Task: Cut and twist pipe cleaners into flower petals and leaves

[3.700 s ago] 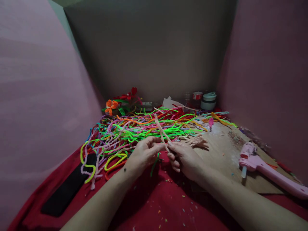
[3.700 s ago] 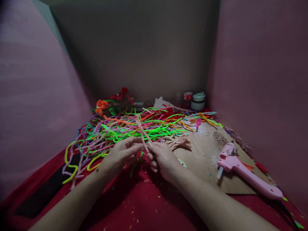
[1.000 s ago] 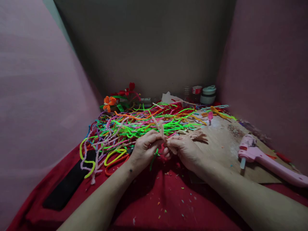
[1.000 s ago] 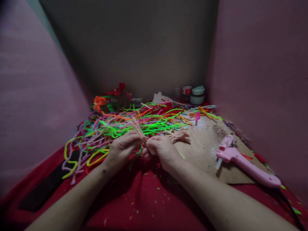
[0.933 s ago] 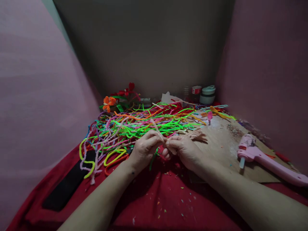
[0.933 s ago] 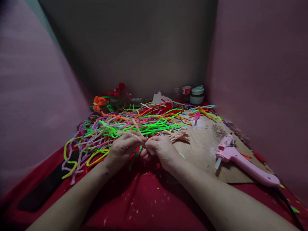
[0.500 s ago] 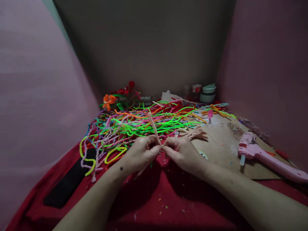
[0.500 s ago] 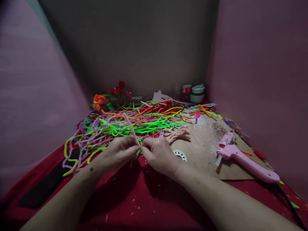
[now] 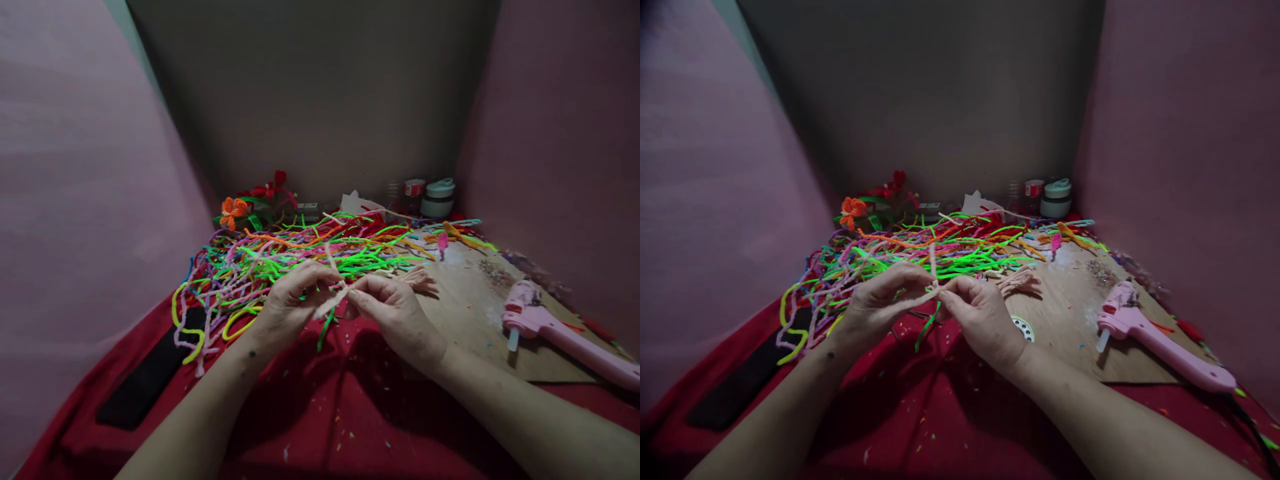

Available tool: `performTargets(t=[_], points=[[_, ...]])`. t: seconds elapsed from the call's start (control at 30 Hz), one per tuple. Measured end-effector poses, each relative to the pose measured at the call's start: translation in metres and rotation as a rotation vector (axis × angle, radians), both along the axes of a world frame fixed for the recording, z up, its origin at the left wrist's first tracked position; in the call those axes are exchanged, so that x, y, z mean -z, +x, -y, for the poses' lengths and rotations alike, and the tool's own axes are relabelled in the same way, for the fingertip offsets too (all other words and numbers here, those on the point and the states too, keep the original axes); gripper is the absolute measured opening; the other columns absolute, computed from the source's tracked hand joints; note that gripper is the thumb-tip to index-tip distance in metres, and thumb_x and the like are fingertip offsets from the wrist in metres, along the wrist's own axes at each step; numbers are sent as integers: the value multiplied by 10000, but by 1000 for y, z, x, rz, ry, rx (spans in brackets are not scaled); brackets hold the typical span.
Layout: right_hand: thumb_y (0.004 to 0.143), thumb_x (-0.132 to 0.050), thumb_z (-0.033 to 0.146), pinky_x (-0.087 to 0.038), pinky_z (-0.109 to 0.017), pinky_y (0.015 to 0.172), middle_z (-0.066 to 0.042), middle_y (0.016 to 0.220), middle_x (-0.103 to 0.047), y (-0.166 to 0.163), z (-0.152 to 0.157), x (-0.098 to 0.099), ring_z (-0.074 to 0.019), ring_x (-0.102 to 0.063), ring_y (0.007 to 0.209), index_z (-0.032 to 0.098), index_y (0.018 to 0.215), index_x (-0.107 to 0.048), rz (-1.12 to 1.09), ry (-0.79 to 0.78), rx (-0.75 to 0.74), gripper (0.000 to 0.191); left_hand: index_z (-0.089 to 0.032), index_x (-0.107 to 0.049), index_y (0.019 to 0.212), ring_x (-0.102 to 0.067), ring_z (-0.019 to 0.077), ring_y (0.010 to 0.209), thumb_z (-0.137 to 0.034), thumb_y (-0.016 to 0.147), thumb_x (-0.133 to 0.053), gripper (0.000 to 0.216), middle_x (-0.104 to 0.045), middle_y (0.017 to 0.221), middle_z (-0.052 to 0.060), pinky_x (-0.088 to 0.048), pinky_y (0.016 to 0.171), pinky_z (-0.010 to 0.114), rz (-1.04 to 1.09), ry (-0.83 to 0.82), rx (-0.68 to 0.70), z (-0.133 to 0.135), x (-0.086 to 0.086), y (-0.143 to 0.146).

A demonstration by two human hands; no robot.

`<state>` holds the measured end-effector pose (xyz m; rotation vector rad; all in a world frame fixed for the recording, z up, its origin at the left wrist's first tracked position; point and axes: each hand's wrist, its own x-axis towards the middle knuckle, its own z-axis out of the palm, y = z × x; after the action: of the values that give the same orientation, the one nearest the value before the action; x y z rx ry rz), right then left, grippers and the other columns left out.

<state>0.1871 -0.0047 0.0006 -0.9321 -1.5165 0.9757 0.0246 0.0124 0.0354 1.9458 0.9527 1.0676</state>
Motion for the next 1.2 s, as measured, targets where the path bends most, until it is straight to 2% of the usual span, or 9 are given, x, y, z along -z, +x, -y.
performTargets(t=[0.1, 0.2, 0.43, 0.63, 0.77, 0.93, 1.07, 1.13, 1.2], points=[[790, -512, 236, -419, -262, 613, 1, 599, -580, -1, 2, -2, -122, -529, 586, 174, 643, -573, -29, -21, -57, 170, -203, -672, 811, -517, 185, 883, -243, 746, -593, 110, -565, 893, 65, -408, 798, 295, -162, 259, 46, 0, -2, -4], [803, -496, 228, -422, -260, 605, -7, 608, -589, -1, 6, -1, -123, -537, 586, 172, 651, -573, 19, 11, -79, 180, -191, -636, 721, -503, 175, 821, -255, 774, -557, 115, -567, 790, 46, -390, 791, 296, -216, 283, 66, 1, -3, -5], [806, -496, 207, -400, -268, 601, -25, 636, -597, -3, 10, 3, -136, -534, 599, 178, 691, -598, 267, 294, 116, 156, -158, -495, 660, -399, 81, 505, -329, 781, -527, 212, -458, 577, -28, -335, 493, 200, -10, -449, 122, 8, -1, 4], [771, -565, 352, -433, -262, 602, -11, 618, -630, -3, -2, 2, -124, -555, 576, 166, 687, -625, -85, -172, -86, 213, -156, -496, 647, -384, 69, 495, -337, 765, -547, 222, -461, 553, -40, -305, 479, 185, -50, -282, -46, -2, 3, -1], [744, -597, 346, -423, -262, 600, -13, 579, -624, -1, -7, 5, -110, -533, 544, 158, 621, -608, -99, -232, -59, 225, -148, -508, 625, -392, 64, 480, -304, 749, -560, 206, -466, 531, -42, -314, 482, 186, -12, -324, -41, -6, 1, -2], [803, -509, 215, -434, -271, 626, -12, 656, -625, -1, -5, 8, -134, -561, 633, 174, 722, -626, 85, -8, -2, 148, -147, -524, 633, -399, 67, 484, -321, 754, -554, 213, -478, 544, -35, -307, 478, 188, -68, -348, 7, -8, 2, -5], [826, -486, 186, -417, -336, 808, -67, 995, -624, 1, -2, 4, -181, -542, 907, 197, 1015, -603, 278, 451, 170, 222, -151, -525, 633, -381, 66, 492, -329, 763, -540, 221, -455, 556, -36, -304, 482, 187, -153, -333, 93, -3, 2, -6], [821, -501, 193, -391, -364, 837, -87, 1062, -600, 3, -2, 1, -207, -496, 970, 193, 966, -628, 426, 647, 255, 192, -151, -518, 616, -377, 68, 495, -336, 761, -540, 235, -445, 554, -34, -301, 481, 190, -186, -321, 132, -1, 1, -6], [822, -508, 216, -378, -375, 807, -85, 932, -630, 3, -1, -1, -214, -491, 906, 182, 803, -650, 542, 700, 290, 147, -151, -514, 621, -371, 68, 494, -344, 762, -539, 241, -438, 550, -34, -290, 474, 191, -195, -312, 135, 1, 0, -5]])
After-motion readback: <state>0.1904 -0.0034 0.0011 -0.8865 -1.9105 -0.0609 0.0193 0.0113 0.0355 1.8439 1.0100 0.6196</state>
